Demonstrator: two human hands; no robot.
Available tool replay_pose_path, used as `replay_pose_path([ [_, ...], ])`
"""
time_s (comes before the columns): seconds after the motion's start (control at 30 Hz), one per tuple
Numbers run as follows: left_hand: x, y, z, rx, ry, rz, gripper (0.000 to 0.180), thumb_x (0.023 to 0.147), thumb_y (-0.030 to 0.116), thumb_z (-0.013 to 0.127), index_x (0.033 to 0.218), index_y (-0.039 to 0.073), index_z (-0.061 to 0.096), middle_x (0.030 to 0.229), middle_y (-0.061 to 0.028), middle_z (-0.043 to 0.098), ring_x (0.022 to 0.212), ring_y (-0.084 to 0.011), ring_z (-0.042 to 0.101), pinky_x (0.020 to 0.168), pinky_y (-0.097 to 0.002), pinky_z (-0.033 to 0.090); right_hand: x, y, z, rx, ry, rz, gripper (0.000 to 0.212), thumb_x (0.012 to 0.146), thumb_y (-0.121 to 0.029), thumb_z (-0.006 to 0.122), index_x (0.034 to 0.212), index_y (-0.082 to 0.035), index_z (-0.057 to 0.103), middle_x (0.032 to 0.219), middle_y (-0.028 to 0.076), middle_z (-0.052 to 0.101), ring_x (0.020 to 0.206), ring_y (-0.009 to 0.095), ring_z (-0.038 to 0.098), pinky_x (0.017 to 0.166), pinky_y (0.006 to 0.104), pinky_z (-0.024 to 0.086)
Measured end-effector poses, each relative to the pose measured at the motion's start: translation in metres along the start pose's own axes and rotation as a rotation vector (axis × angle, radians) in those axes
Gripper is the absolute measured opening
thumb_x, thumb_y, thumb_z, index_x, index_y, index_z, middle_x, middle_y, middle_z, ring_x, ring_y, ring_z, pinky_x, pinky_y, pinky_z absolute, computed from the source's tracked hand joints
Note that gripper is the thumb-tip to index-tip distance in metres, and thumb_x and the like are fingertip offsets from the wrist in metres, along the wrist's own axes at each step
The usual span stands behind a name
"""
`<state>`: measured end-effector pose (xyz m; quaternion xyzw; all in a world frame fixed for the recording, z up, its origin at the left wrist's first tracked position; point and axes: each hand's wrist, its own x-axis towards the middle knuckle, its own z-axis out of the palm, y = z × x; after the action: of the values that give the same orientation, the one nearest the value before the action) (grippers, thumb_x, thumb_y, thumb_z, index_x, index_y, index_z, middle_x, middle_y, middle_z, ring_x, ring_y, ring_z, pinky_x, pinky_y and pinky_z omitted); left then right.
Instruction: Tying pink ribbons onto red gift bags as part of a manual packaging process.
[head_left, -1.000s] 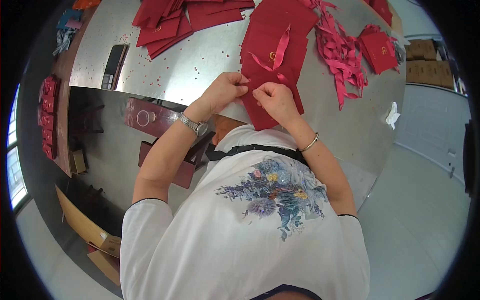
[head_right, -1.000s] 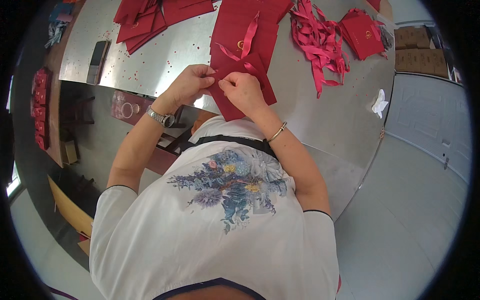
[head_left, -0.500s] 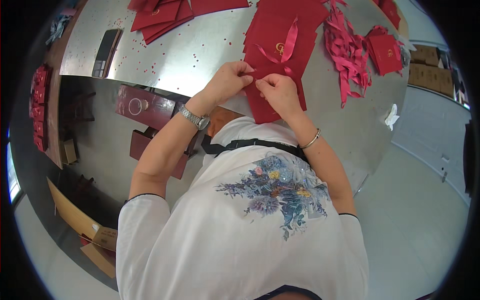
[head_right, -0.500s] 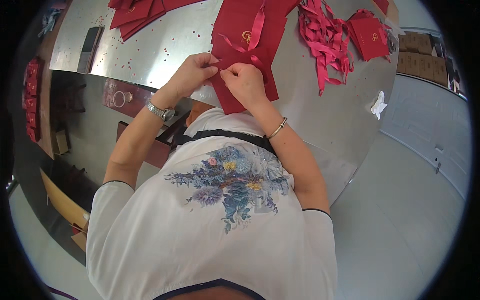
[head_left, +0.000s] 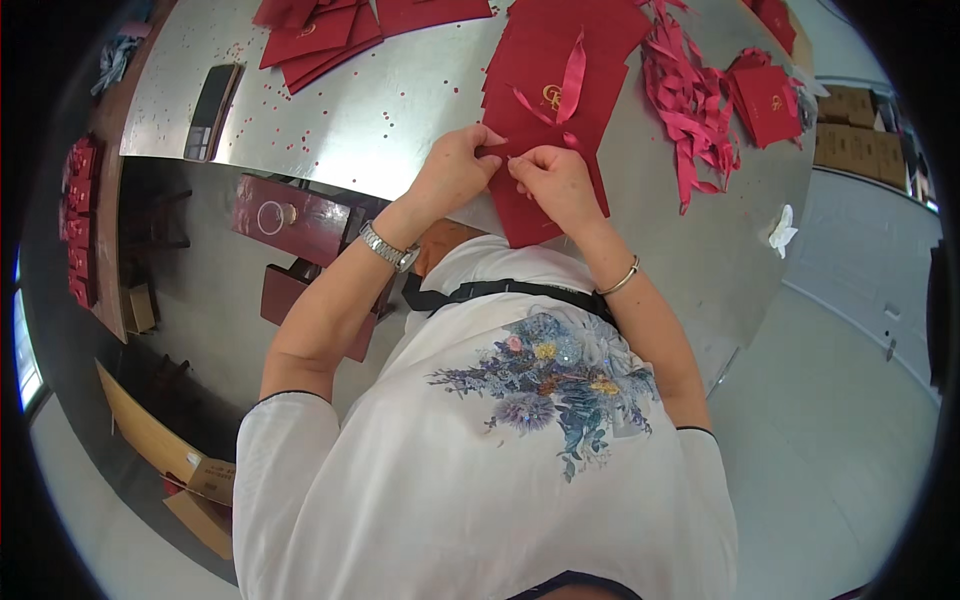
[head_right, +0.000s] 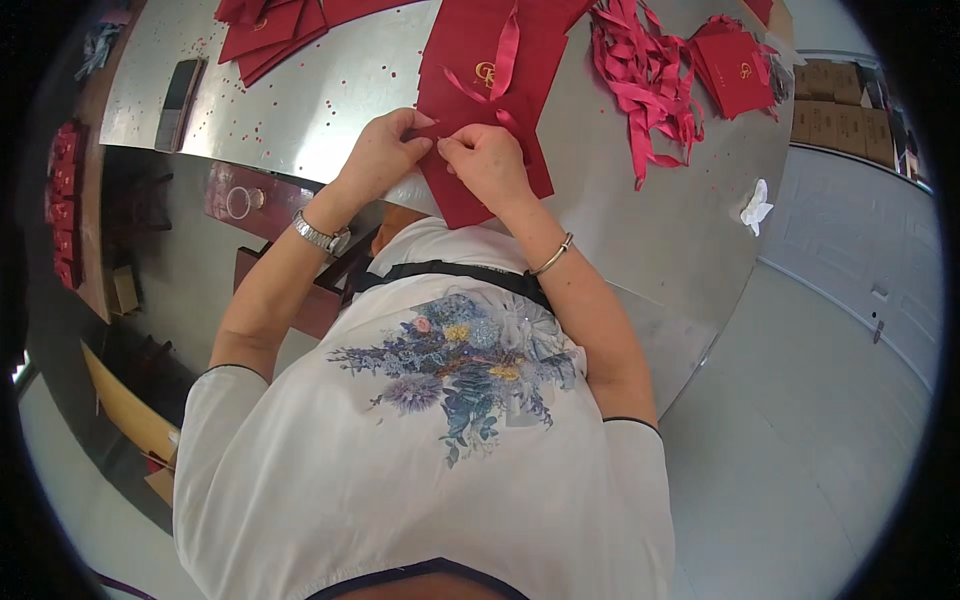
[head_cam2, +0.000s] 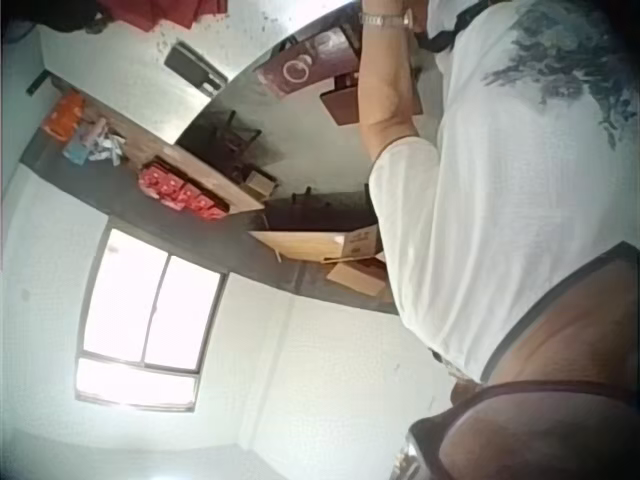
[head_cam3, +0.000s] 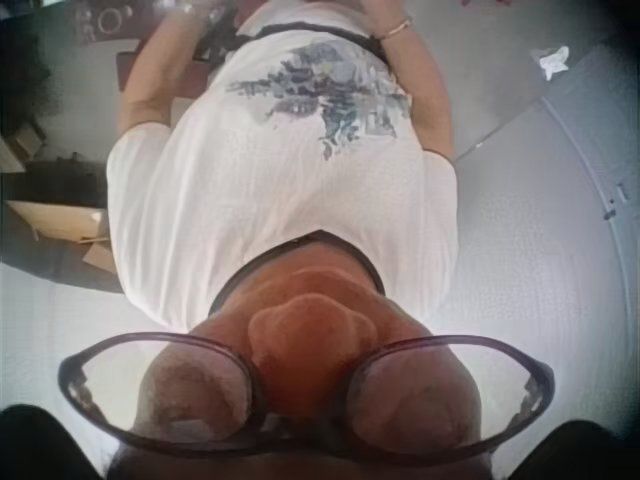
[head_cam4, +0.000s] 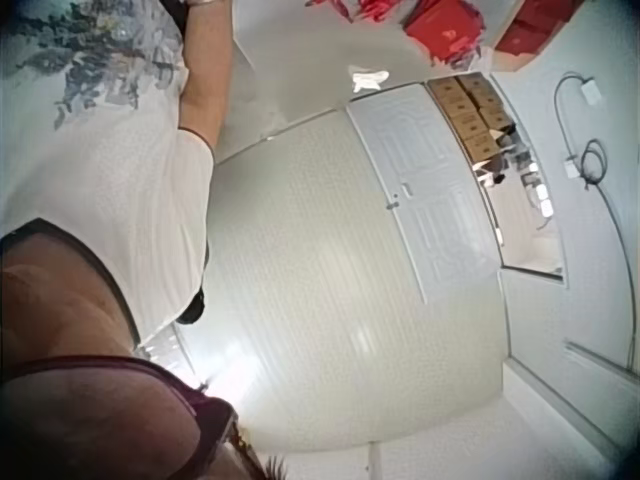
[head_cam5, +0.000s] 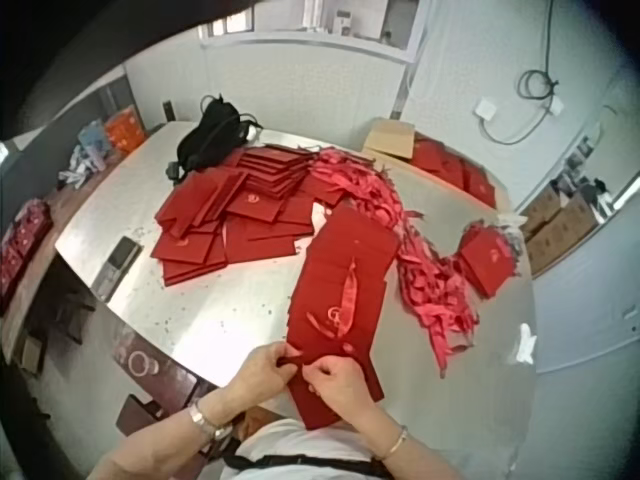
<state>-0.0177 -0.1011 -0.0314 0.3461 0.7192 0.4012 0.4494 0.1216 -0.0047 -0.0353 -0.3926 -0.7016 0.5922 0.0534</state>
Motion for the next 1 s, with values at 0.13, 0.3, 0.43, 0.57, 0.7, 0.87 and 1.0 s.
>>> replay_pose_path([
  [0.13,0.0,0.0,-0.001,0.005,0.002,0.002,0.023,0.085,0.005,0.06,0.107,-0.001,0.06,0.087,-0.008,0.065,0.069,-0.0124,0.061,0.063,-0.0266,0.051,0.001,-0.001,0.002,-0.02,0.015,-0.016,0.02,0.088,-0.015,0.063,0.078,0.002,0.067,0.064,0.003,0.062,0.058,0.008,0.055,0.054,0.0241,0.043],
  [0.3,-0.003,-0.005,0.005,0.168,0.085,0.243,0.024,0.082,0.003,0.06,0.105,-0.003,0.059,0.089,-0.0144,0.066,0.073,-0.0211,0.065,0.067,-0.031,0.052,0.001,-0.005,0.008,-0.113,0.089,0.004,0.022,0.086,-0.016,0.064,0.075,0.002,0.067,0.062,0.004,0.063,0.056,0.008,0.056,0.053,0.025,0.044],
  [0.43,-0.006,-0.002,0.012,0.248,0.166,0.34,0.016,0.079,0.0,0.056,0.095,-0.002,0.059,0.093,-0.0242,0.064,0.09,-0.0413,0.061,0.077,-0.0441,0.049,0.0,-0.003,0.014,-0.38,0.201,-0.146,0.02,0.084,-0.018,0.065,0.077,0.0,0.068,0.062,0.011,0.064,0.054,0.021,0.06,0.055,0.0324,0.047],
  [0.57,-0.003,-0.002,0.01,0.273,0.176,0.312,0.018,0.08,0.0,0.057,0.097,-0.003,0.059,0.094,-0.023,0.064,0.089,-0.0401,0.062,0.077,-0.0425,0.05,-0.001,-0.005,0.014,-0.644,0.257,-0.302,0.018,0.083,-0.02,0.064,0.082,-0.002,0.069,0.065,0.016,0.063,0.058,0.033,0.061,0.058,0.0384,0.049],
  [0.7,0.005,-0.012,0.005,0.128,0.083,0.138,0.022,0.082,0.002,0.059,0.103,-0.003,0.059,0.09,-0.0147,0.066,0.077,-0.0231,0.064,0.072,-0.0322,0.051,-0.006,-0.004,0.004,-0.386,0.177,-0.293,0.019,0.082,-0.021,0.063,0.078,-0.004,0.068,0.069,0.018,0.064,0.066,0.036,0.064,0.061,0.0449,0.051],
  [0.87,0.009,-0.013,0.009,0.019,0.058,0.141,0.021,0.083,0.002,0.059,0.104,-0.001,0.06,0.09,-0.01,0.065,0.078,-0.0157,0.06,0.071,-0.0289,0.049,-0.004,0.003,0.001,-0.312,0.214,-0.291,0.018,0.082,-0.02,0.064,0.08,-0.003,0.069,0.069,0.019,0.064,0.066,0.036,0.063,0.063,0.0438,0.051],
  [1.0,0.002,-0.006,0.009,0.068,0.097,0.149,0.019,0.081,0.0,0.058,0.099,-0.002,0.062,0.093,-0.0216,0.065,0.086,-0.034,0.064,0.077,-0.0362,0.05,-0.003,-0.001,0.003,-0.326,0.206,-0.212,0.019,0.082,-0.02,0.064,0.081,-0.002,0.069,0.07,0.019,0.064,0.066,0.036,0.064,0.064,0.043,0.051],
])
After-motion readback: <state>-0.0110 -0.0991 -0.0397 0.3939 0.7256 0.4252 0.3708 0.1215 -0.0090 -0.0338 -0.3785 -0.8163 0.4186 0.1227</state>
